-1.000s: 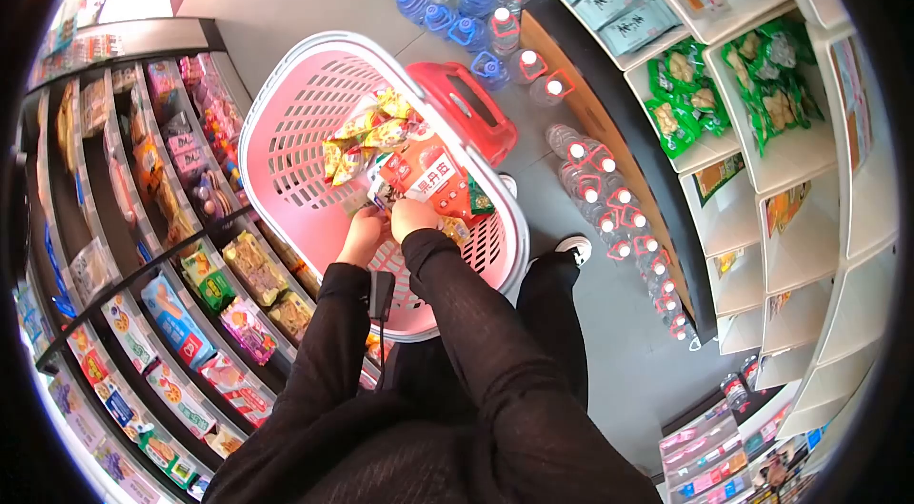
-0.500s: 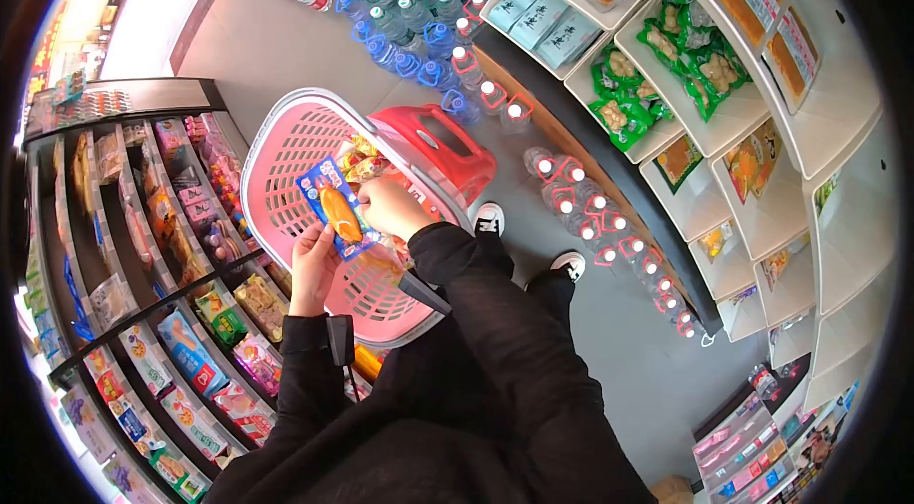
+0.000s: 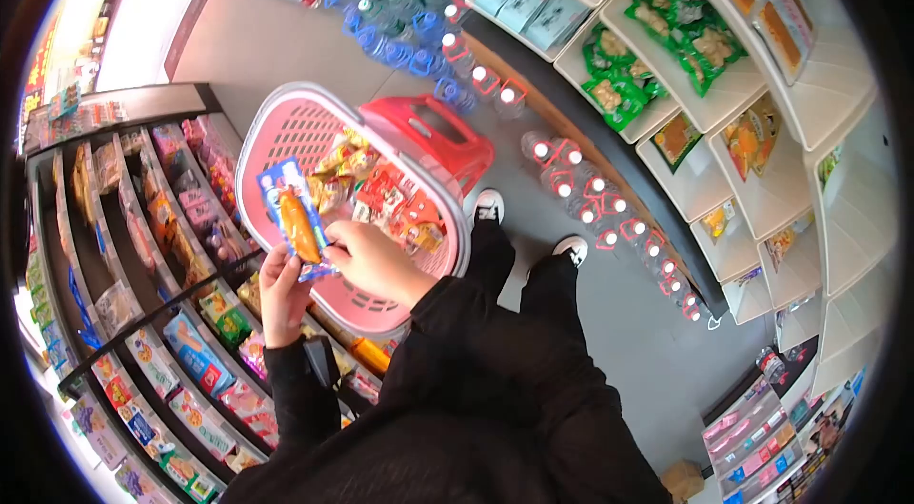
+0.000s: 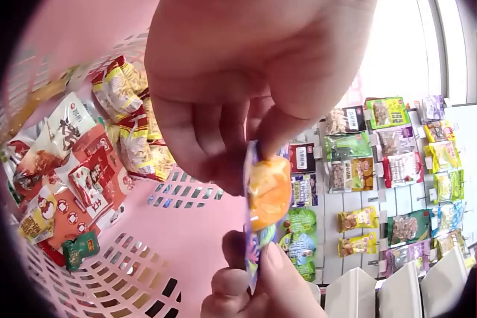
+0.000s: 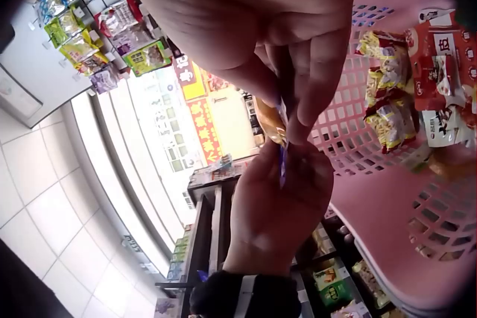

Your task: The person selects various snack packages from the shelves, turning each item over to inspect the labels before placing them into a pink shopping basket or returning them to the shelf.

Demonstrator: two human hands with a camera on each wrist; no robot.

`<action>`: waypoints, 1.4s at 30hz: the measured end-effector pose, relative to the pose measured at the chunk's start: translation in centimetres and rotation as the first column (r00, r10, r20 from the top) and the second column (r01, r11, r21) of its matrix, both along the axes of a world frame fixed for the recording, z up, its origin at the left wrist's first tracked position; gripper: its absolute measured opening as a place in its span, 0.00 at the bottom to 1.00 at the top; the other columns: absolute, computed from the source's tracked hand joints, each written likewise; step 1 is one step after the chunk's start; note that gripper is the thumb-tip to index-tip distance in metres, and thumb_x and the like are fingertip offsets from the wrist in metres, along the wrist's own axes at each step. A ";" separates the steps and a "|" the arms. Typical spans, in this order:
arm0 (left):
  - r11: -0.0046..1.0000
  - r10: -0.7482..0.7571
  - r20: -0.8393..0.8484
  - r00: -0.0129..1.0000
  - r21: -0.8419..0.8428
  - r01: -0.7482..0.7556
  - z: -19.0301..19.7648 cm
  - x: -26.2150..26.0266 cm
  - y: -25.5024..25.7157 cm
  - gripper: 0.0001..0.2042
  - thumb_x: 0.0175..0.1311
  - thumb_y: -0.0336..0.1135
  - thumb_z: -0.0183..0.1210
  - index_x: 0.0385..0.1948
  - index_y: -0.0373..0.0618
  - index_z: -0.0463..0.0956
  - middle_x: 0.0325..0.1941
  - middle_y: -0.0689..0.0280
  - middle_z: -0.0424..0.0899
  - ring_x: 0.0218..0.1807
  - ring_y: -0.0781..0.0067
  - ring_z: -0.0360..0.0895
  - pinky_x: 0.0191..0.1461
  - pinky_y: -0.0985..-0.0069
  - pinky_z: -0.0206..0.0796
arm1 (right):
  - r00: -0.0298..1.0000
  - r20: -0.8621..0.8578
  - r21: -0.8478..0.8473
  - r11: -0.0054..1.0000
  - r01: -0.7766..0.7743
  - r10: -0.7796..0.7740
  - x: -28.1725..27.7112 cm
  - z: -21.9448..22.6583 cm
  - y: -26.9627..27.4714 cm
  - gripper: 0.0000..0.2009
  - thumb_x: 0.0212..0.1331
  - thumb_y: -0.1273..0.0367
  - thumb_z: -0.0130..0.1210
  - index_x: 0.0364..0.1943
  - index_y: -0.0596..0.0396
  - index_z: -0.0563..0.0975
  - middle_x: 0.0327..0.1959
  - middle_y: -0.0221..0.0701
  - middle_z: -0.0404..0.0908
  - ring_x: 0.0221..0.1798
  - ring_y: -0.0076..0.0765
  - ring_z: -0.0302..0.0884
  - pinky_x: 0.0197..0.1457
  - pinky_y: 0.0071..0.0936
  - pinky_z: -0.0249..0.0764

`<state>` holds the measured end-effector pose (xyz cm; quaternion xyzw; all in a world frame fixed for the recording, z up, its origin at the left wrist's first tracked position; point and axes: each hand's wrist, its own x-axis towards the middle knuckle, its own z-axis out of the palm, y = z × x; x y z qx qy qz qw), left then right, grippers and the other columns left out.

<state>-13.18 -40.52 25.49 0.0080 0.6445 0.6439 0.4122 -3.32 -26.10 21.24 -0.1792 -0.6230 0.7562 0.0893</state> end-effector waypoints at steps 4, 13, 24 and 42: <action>0.985 -0.106 -0.127 0.986 0.123 0.121 3.1 -0.4 5.0 0.11 0.56 0.23 0.48 0.42 0.36 0.65 0.40 0.63 0.74 0.40 0.76 0.72 0.44 0.79 0.64 | 0.978 -0.135 0.007 0.987 0.164 -0.161 0.7 3.6 4.0 0.07 0.50 0.73 0.51 0.33 0.62 0.71 0.25 0.34 0.74 0.27 0.25 0.73 0.29 0.21 0.67; 0.743 -0.520 -0.335 0.785 0.276 0.610 11.7 -1.4 30.9 0.13 0.55 0.29 0.51 0.42 0.34 0.67 0.37 0.64 0.74 0.38 0.78 0.72 0.39 0.81 0.66 | 0.764 -0.349 -0.193 0.839 0.508 -0.543 4.6 13.1 22.2 0.14 0.55 0.72 0.47 0.45 0.63 0.67 0.33 0.29 0.75 0.32 0.22 0.72 0.37 0.19 0.69; 0.792 -0.545 -0.792 0.277 -0.376 0.481 9.1 0.7 49.8 0.08 0.46 0.22 0.47 0.28 0.31 0.71 0.21 0.55 0.75 0.18 0.67 0.75 0.18 0.75 0.67 | 0.795 -0.100 -0.060 0.801 0.596 -0.598 13.8 8.1 18.6 0.21 0.52 0.78 0.45 0.52 0.58 0.58 0.50 0.32 0.63 0.38 0.19 0.68 0.44 0.18 0.65; 0.907 -0.339 -0.798 0.499 -0.137 0.398 2.1 -3.0 22.1 0.06 0.54 0.26 0.49 0.32 0.35 0.72 0.29 0.64 0.77 0.29 0.78 0.74 0.34 0.84 0.65 | 0.963 0.167 -0.121 0.964 0.235 -0.213 12.1 -0.3 3.6 0.12 0.51 0.76 0.47 0.41 0.59 0.67 0.35 0.34 0.74 0.33 0.26 0.72 0.36 0.21 0.68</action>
